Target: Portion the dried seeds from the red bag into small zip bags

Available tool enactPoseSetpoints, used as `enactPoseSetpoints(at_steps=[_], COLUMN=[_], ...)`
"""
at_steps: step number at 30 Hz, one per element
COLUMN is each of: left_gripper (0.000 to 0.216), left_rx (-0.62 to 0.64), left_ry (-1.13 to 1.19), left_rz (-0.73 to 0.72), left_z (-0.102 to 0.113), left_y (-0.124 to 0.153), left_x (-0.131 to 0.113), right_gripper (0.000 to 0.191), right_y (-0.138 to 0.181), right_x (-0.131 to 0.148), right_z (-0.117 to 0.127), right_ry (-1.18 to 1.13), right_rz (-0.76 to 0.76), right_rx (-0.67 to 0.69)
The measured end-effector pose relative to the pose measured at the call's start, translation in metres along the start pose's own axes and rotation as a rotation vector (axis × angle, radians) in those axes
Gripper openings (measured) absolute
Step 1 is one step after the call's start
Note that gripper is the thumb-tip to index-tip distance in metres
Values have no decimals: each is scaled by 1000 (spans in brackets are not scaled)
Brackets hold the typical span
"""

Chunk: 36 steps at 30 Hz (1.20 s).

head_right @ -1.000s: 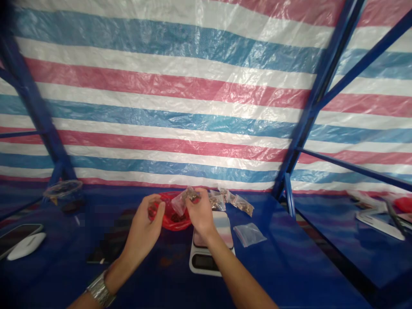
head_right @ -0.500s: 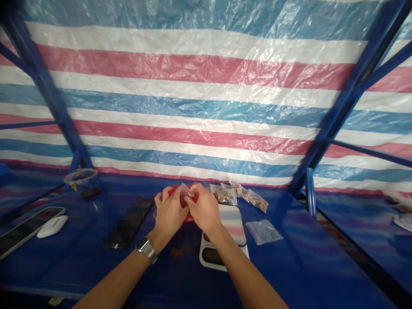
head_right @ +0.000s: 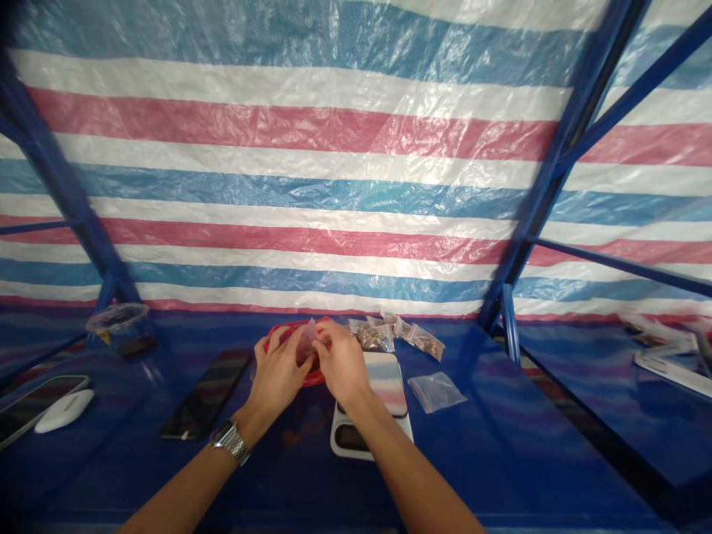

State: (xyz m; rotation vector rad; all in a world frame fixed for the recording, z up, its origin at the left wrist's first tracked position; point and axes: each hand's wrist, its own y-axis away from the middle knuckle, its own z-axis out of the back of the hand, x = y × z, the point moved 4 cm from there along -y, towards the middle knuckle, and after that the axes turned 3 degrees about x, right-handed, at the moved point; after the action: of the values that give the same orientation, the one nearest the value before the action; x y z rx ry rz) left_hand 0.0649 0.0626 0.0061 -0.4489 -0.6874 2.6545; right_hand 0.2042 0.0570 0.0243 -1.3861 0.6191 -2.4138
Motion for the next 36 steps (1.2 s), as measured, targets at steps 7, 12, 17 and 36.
enactPoseSetpoints(at_steps=[7,12,17,36], left_gripper=[46,46,39,44], left_rx=[-3,28,14,-232], left_ry=[15,13,-62,-70], left_rz=[-6,-16,-48,-336], left_z=[0,-2,5,37], left_y=[-2,-4,0,56], left_x=[4,8,7,-1], right_gripper=[30,28,33,30], right_y=[1,4,12,79], right_x=[1,-5,-14,-118], right_z=[-2,-3,11,193], right_ry=[-11,-1,36,222], right_rz=[31,-15,-15,-352], right_rx=[-14,10,-7,-168])
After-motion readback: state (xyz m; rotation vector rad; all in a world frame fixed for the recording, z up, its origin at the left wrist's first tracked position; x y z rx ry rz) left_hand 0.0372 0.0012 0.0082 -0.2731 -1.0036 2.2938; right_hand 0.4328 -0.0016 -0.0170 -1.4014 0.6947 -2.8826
